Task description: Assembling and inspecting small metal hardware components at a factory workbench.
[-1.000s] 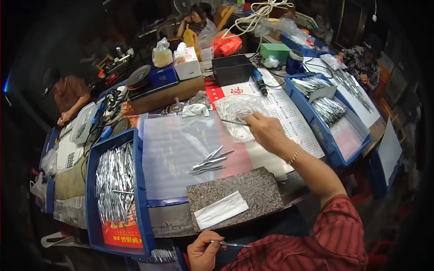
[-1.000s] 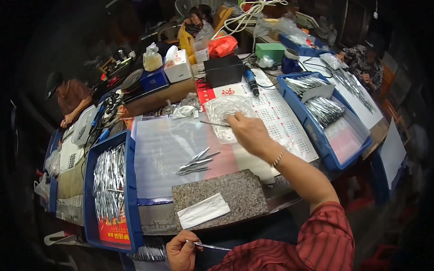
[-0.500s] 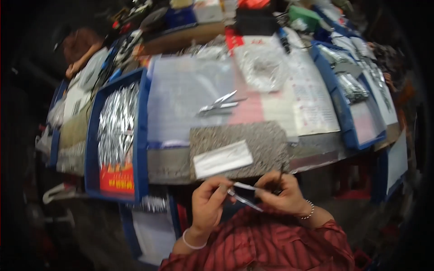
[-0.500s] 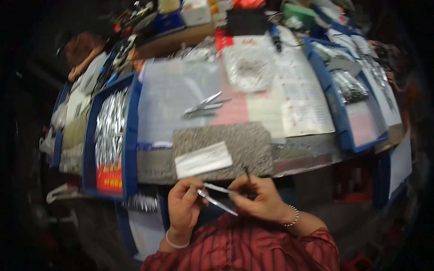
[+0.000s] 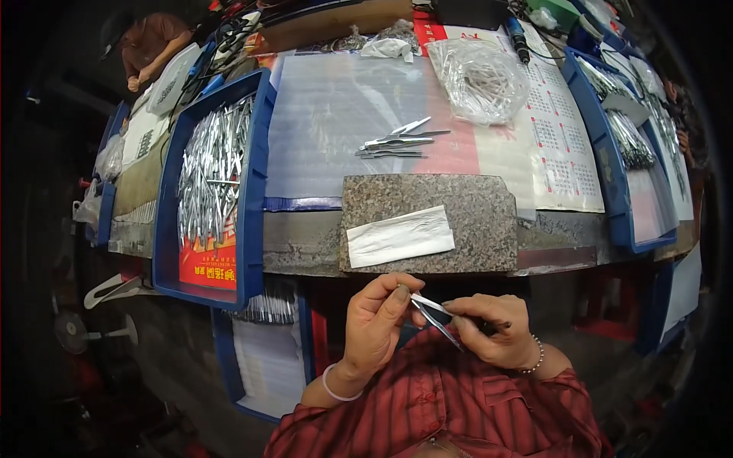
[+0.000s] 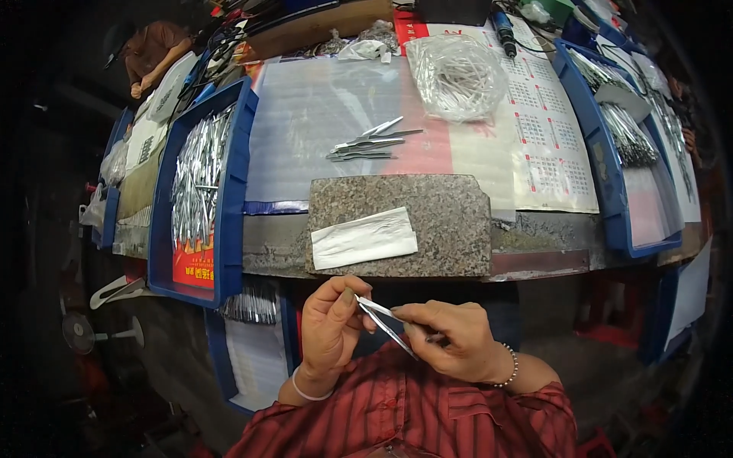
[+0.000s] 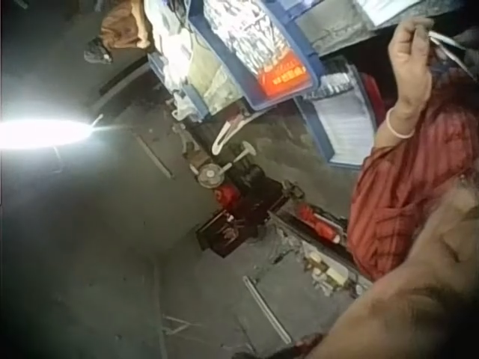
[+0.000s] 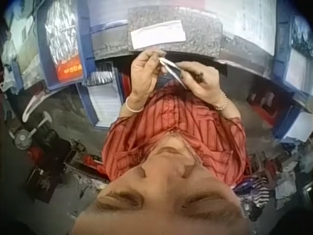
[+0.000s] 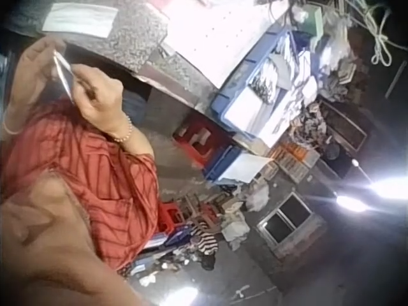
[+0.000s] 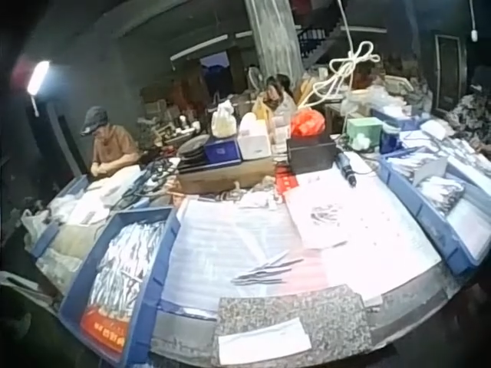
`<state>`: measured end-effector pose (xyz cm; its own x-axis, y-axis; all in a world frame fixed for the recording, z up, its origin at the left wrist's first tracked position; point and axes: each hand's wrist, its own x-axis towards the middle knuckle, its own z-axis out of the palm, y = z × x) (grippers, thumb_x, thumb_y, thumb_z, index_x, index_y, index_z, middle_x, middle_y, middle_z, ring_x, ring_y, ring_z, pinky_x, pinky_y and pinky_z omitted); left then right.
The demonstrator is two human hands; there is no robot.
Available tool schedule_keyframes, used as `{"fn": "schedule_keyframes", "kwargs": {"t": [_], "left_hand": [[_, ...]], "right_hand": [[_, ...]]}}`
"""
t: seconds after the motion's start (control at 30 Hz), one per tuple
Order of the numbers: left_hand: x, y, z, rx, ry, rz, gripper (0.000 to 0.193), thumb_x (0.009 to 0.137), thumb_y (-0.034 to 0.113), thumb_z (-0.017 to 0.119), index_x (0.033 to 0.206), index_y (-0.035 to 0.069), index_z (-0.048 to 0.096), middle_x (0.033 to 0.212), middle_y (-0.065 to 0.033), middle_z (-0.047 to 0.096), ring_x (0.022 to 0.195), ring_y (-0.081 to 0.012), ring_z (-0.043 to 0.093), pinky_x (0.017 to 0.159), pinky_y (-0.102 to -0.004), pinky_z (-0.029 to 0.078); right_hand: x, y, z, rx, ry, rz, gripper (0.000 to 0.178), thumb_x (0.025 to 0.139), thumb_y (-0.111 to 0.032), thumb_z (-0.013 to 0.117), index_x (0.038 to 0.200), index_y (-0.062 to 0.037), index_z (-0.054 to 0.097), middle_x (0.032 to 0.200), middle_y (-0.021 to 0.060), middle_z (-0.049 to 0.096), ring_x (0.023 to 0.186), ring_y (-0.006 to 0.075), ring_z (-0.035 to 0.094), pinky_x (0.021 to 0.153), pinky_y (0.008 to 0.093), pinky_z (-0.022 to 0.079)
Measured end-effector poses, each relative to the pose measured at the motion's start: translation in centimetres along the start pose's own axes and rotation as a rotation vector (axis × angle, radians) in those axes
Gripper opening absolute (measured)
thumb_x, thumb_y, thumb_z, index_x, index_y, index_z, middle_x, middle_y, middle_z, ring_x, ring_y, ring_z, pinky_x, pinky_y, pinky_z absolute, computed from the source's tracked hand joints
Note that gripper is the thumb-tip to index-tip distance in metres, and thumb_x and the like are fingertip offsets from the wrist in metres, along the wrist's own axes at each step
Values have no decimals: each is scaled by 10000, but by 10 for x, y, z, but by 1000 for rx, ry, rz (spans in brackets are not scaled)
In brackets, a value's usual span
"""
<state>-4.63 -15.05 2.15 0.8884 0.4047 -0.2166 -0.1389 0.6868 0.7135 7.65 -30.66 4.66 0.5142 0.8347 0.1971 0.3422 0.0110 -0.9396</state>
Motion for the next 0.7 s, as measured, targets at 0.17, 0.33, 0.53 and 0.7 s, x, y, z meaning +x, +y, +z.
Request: {"fn": "schedule_keyframes", "kwargs": {"t": [0.17, 0.33, 0.53, 0.7], "left_hand": [[4, 0, -3, -4, -3, -3, 229, 999, 142, 540, 1125, -40, 599, 877, -67, 631, 727, -107, 607, 689, -227, 504], [7, 1, -9, -3, 8, 16, 231, 999, 148, 543, 1120, -40, 601, 865, -64, 633, 726, -105, 608, 686, -229, 504], [8, 3, -12, 51, 2, 4, 209, 1000, 130, 537, 1118, -28, 606, 849, -62, 636, 723, -101, 617, 671, -226, 515], [8, 5, -14, 14, -15, -14, 202, 999, 123, 537, 1119, -23, 608, 852, -62, 641, 730, -104, 626, 675, -234, 529]], "right_hand": [[2, 4, 6, -53, 49, -84, 247, 786, 39, 642, 1030, 21, 669, 662, 97, 629, 506, 175, 619, 454, 274, 461], [7, 6, 8, -140, 31, -160, 271, 768, 57, 642, 1037, 23, 658, 635, 94, 607, 487, 187, 602, 441, 282, 450], [11, 5, 13, -206, 19, -231, 311, 743, 96, 647, 1046, 28, 648, 586, 79, 552, 460, 189, 571, 420, 290, 426], [11, 5, 16, -244, 31, -255, 315, 742, 92, 663, 1049, 26, 647, 570, 70, 534, 451, 189, 563, 410, 292, 415]]}}
